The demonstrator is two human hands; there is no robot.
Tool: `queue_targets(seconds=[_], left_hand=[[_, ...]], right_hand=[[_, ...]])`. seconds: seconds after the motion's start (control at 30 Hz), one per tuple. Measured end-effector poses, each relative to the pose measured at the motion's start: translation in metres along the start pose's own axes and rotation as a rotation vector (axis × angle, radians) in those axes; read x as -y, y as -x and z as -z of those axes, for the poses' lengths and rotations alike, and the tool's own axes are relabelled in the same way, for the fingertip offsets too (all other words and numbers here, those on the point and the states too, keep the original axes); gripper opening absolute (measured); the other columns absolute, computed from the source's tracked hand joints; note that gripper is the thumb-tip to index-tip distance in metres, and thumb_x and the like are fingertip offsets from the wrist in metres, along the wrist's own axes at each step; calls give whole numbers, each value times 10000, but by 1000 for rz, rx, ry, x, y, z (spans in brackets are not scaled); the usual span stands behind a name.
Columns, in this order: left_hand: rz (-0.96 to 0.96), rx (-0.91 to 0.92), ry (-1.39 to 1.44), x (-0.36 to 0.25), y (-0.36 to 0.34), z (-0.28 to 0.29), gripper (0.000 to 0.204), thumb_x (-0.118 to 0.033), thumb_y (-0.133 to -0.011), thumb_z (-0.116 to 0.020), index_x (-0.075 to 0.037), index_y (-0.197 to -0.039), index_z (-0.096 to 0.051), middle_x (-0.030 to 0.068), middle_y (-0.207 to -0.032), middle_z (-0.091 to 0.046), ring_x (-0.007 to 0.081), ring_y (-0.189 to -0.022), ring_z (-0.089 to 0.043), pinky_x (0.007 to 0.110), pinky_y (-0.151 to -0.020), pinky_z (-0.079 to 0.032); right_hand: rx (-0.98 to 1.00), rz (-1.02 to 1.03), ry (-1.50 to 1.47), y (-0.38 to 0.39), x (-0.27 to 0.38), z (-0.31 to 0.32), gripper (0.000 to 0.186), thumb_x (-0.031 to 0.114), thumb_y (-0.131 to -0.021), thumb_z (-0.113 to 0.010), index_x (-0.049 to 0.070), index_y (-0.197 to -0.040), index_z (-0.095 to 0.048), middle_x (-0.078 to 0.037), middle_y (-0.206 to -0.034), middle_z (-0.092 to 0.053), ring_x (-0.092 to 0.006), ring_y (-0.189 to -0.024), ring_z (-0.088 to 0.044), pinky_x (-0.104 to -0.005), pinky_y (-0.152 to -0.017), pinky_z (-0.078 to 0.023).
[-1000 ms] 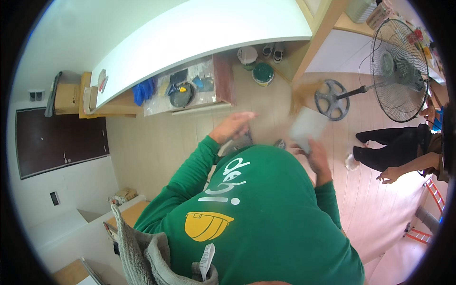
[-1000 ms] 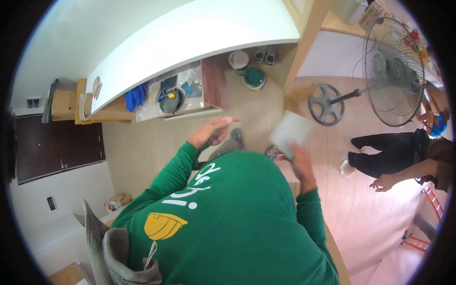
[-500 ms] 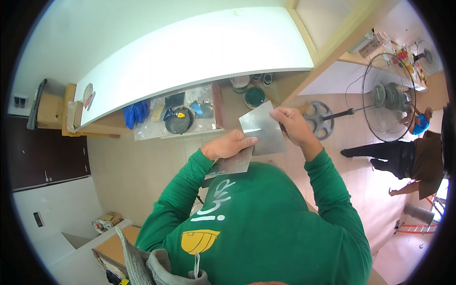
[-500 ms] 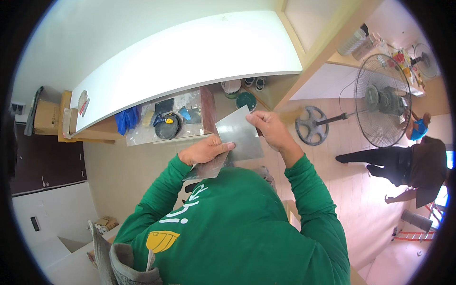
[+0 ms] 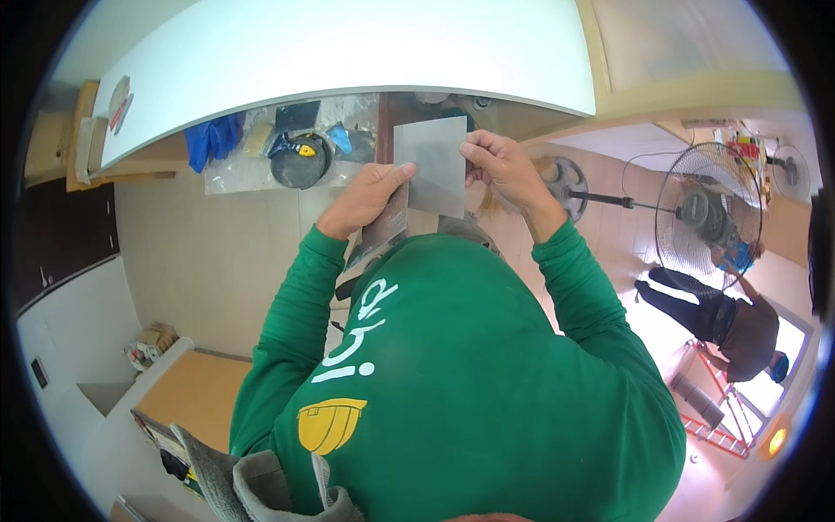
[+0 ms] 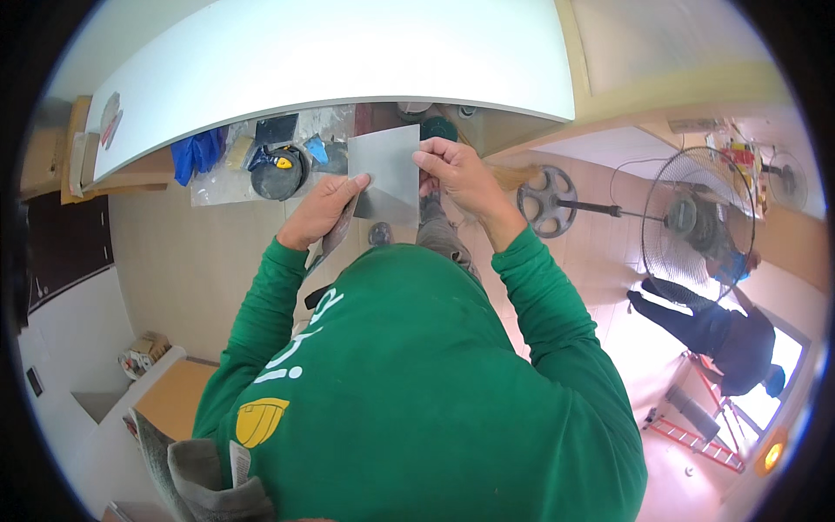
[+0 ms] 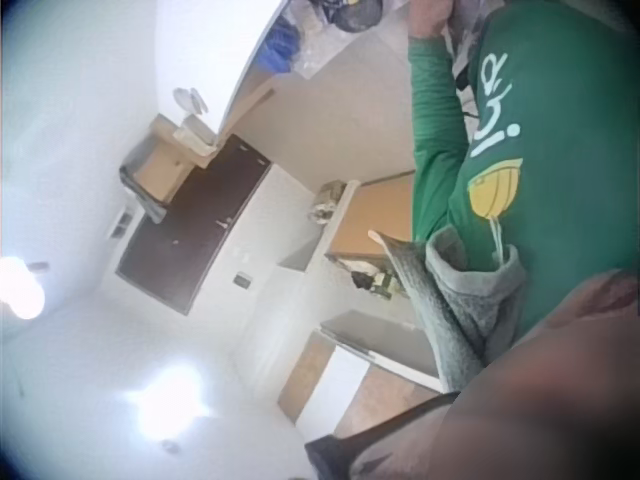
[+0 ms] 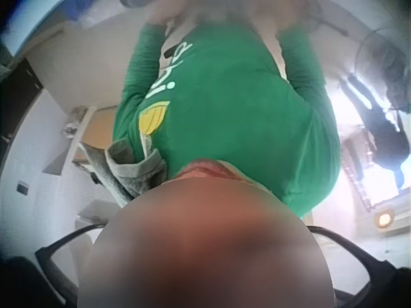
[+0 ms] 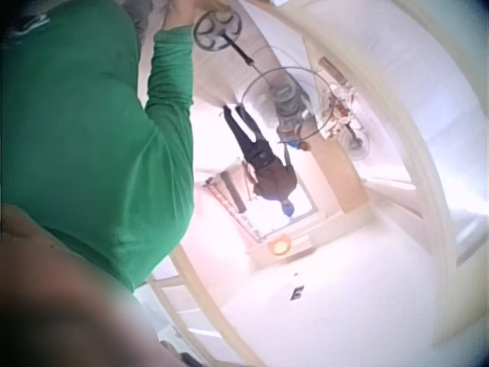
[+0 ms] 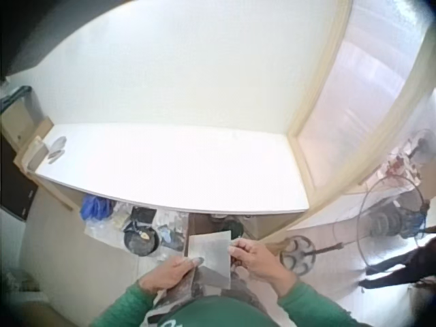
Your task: The person retrieves a putty knife and applies a white compound to a wall section using a brush and trowel. They repeatedly load the trowel from a container and smooth the surface while another person works nearby.
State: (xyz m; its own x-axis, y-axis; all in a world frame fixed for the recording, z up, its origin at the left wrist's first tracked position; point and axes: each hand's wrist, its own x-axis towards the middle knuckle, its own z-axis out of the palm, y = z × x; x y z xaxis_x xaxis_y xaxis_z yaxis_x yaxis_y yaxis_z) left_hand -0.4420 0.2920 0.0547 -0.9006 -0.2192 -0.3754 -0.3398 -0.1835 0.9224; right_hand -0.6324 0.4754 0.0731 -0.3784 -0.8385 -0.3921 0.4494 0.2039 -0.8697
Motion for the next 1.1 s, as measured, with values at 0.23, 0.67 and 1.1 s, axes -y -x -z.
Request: queue_targets(seconds=[0.23,0.67,1.1], left_hand=[[217,-131,109,-31,-37,3,476,-418,-1061,-528,-95,-721,-612,-72,-591,-482,25,-539,-406,231,-486,-311],[210,-335,136,-68,-90,-27,492,-493,-1041,-534,-151,-688,-515,-36,-453,-391,59,-381,-361,239,-375,-274],[130,-864,441,-34,-76,-32,488,-496,-1056,-493,-81,-830,-614,-42,-589,-455,54,-490,-366,246,-440,-274]], right_hand=[[222,-16,95,-64,40,29,316,219,-984,-671,-17,-1194,-656,-15,-842,-670,-86,-708,-636,-240,-667,-542],[345,-234,-166,-165,78,84,406,384,-1072,-486,0,-1088,-619,-90,-867,-666,-154,-738,-643,-304,-660,-537],[622,-300,-109,-157,23,19,563,440,-1041,-540,-33,-1345,-529,-153,-1236,-641,-218,-1055,-652,-343,-851,-547]])
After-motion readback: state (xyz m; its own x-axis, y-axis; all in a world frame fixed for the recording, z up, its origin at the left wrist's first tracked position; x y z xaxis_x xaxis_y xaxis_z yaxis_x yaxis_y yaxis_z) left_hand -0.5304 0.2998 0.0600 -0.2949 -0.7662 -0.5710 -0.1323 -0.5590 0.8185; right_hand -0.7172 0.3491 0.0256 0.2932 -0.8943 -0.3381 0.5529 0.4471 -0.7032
